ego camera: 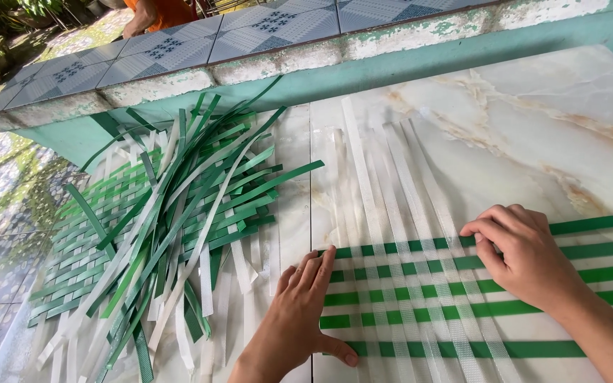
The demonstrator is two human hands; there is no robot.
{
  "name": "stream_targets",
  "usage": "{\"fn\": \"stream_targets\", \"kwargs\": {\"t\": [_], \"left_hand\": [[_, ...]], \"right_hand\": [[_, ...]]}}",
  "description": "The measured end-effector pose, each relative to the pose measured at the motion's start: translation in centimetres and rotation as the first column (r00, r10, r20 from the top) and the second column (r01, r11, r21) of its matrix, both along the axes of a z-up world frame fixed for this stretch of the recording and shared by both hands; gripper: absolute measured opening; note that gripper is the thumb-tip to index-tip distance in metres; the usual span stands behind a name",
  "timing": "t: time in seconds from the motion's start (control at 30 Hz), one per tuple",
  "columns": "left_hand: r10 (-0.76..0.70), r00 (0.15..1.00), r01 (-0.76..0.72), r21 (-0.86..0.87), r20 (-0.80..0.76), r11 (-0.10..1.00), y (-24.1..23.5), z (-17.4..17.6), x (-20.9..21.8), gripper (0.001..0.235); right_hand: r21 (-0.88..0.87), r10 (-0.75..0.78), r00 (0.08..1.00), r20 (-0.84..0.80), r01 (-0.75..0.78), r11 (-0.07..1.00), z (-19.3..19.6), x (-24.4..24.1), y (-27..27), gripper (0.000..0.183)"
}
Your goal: The person is manually weaving green and white plastic strips into a grid pattern on a table.
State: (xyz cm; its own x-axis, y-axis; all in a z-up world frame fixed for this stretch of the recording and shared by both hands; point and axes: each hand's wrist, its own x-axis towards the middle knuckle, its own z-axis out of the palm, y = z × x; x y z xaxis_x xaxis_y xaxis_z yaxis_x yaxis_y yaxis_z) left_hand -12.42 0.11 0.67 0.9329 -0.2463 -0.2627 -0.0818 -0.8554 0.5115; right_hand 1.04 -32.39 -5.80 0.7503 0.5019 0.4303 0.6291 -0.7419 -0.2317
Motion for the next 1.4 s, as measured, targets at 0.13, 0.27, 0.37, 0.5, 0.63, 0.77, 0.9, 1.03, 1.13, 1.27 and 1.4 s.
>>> {"fn": "stream_targets", "kwargs": {"t": [0.13,0.27,0.37,0.5,0.63,0.77,0.9,1.03,1.13,1.27,1.4], "left_hand": [[-0.023,0.985,0.026,-0.016,0.17,1.0,0.7,-0.9,-0.4,0.139],[-0.023,0.976,0.024,-0.001,0.215,1.0,0.5,-1.4,-0.5,0.137],[-0.018,0.974,0.019,-0.003,0.226,1.0,0.7,-1.3,-0.6,0.137],[-0.015,0.979,0.018,-0.013,0.202,1.0,0.8,-0.7,-0.3,0.137],[-0.003,0.989,0.007,-0.024,0.149,1.0,0.9,-0.1,-0.6,0.14],[-0.036,0.99,0.04,-0.021,0.139,0.999,1.1,0.1,-0.4,0.14],[-0.036,0.987,0.041,-0.027,0.157,0.999,1.3,0.0,-0.3,0.137],[-0.013,0.991,0.018,-0.038,0.13,0.999,1.3,0.1,-0.2,0.138],[-0.007,0.991,0.013,-0.044,0.135,0.999,1.4,0.0,0.1,0.133],[-0.024,0.981,0.029,-0.021,0.193,0.999,1.4,-0.4,0.2,0.131],[-0.042,0.97,0.043,0.001,0.239,0.999,1.5,-0.5,0.2,0.127]], "right_hand": [[0.028,0.032,0.999,-0.03,-0.031,0.999,1.8,0.1,0.0,0.019],[-0.256,-0.039,0.856,-0.516,-0.111,0.96,5.7,-0.8,-0.8,0.091],[-0.513,-0.16,0.775,-0.611,-0.235,0.825,7.0,-1.5,-1.6,0.146],[-0.675,-0.064,0.851,-0.521,-0.365,0.642,5.6,-1.3,-3.0,0.186],[-0.737,-0.185,0.831,-0.525,-0.335,0.587,7.0,-2.1,-1.2,0.183],[-0.783,-0.272,0.8,-0.534,-0.348,0.516,8.3,-2.2,-0.4,0.168],[-0.773,-0.3,0.779,-0.55,-0.339,0.536,8.1,-1.9,-0.4,0.163],[-0.733,-0.193,0.832,-0.52,-0.318,0.601,5.9,-1.3,-2.1,0.164],[-0.668,-0.143,0.842,-0.521,-0.297,0.682,5.1,-1.0,-2.8,0.162],[-0.602,-0.089,0.853,-0.515,-0.285,0.746,4.4,-0.8,-3.5,0.161],[-0.63,-0.163,0.825,-0.541,-0.269,0.729,4.6,-0.9,-3.0,0.162]]}}
